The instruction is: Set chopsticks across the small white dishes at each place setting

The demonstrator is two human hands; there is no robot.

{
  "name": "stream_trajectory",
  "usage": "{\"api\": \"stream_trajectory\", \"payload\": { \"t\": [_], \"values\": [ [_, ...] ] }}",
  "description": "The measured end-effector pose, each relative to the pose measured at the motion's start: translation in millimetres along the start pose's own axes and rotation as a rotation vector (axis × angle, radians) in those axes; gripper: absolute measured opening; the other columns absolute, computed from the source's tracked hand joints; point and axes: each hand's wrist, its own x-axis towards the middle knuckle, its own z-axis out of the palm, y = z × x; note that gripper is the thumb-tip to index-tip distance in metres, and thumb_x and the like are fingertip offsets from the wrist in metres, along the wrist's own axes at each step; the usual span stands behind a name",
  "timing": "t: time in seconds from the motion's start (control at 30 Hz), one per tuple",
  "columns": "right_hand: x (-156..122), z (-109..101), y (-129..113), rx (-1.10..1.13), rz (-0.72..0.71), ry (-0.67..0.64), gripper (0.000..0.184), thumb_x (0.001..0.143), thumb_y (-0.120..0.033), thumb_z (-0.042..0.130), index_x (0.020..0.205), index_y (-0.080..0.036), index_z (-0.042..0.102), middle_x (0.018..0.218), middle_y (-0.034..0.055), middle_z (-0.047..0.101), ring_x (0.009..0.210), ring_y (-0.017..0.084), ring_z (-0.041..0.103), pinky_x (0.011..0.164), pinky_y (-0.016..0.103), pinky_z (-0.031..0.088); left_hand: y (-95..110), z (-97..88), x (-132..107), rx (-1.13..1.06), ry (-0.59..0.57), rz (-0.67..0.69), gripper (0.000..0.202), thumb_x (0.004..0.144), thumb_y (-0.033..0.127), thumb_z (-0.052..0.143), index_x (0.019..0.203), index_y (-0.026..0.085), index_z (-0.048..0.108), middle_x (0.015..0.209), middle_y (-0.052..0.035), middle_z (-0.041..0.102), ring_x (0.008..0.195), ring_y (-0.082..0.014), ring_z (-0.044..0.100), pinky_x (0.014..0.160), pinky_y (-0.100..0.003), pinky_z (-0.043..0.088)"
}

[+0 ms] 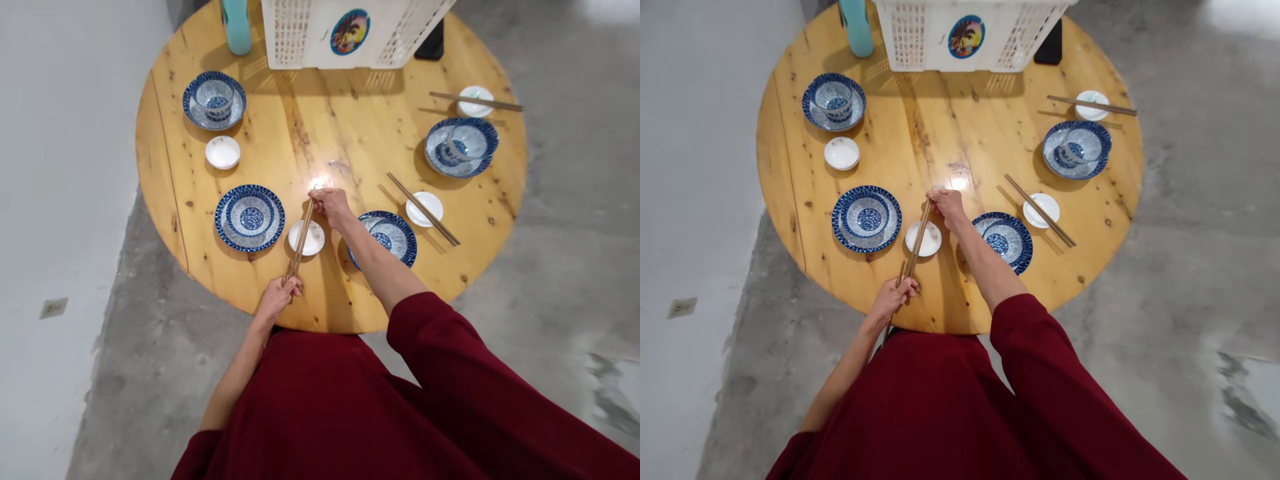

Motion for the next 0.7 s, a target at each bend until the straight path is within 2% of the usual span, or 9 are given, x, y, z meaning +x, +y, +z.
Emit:
{"api": "stream_trajectory", "payload": {
  "t": [0.13,0.43,0.53,0.7],
  "values": [
    [-1.5,1.5,-2.6,-0.016,0.011,-0.03,0.031,0.087,-0.027,0.061,0.107,-0.003,0.057,0.074,0.0011,0.052,0.057,-0.006,0.042,0.053,0.008,0.029,2.9,4.7,-3.2,0.017,-0.024,-0.003,0.061,0.072,0.065,0.056,0.095,0.009,0.063,0.072,-0.0026,0.057,0.05,-0.0081,0.034,0.049,-0.027,0.019],
    [-4.0,-1.3,-1.7,-0.019,0.026,-0.034,0.03,0.088,-0.027,0.061,0.107,-0.003,0.058,0.077,0.0013,0.054,0.056,-0.005,0.043,0.053,0.009,0.03,5.2,3.0,-4.0,0.022,-0.01,-0.027,0.046,0.08,0.053,0.057,0.092,0.01,0.064,0.071,-0.003,0.057,0.05,-0.0073,0.034,0.049,-0.025,0.02],
    [-1.9,-2.9,1.7,-0.018,0.034,-0.03,0.032,0.089,-0.029,0.06,0.109,-0.003,0.058,0.078,0.0016,0.055,0.056,-0.005,0.044,0.052,0.009,0.03,4.6,-0.4,-3.0,0.023,-0.015,-0.005,0.051,0.081,0.058,0.058,0.091,0.009,0.064,0.071,-0.0041,0.058,0.05,-0.007,0.034,0.049,-0.024,0.02],
    [-0.1,-1.8,5.2,-0.023,0.03,-0.027,0.034,0.091,-0.031,0.06,0.11,-0.003,0.059,0.085,0.0044,0.06,0.058,-0.005,0.045,0.054,0.008,0.032,0.4,-4.9,-1.5,0.036,-0.029,0.043,0.056,0.079,0.067,0.058,0.077,0.011,0.058,0.078,-0.0085,0.061,0.051,-0.0058,0.032,0.048,-0.024,0.019]
  ]
}}
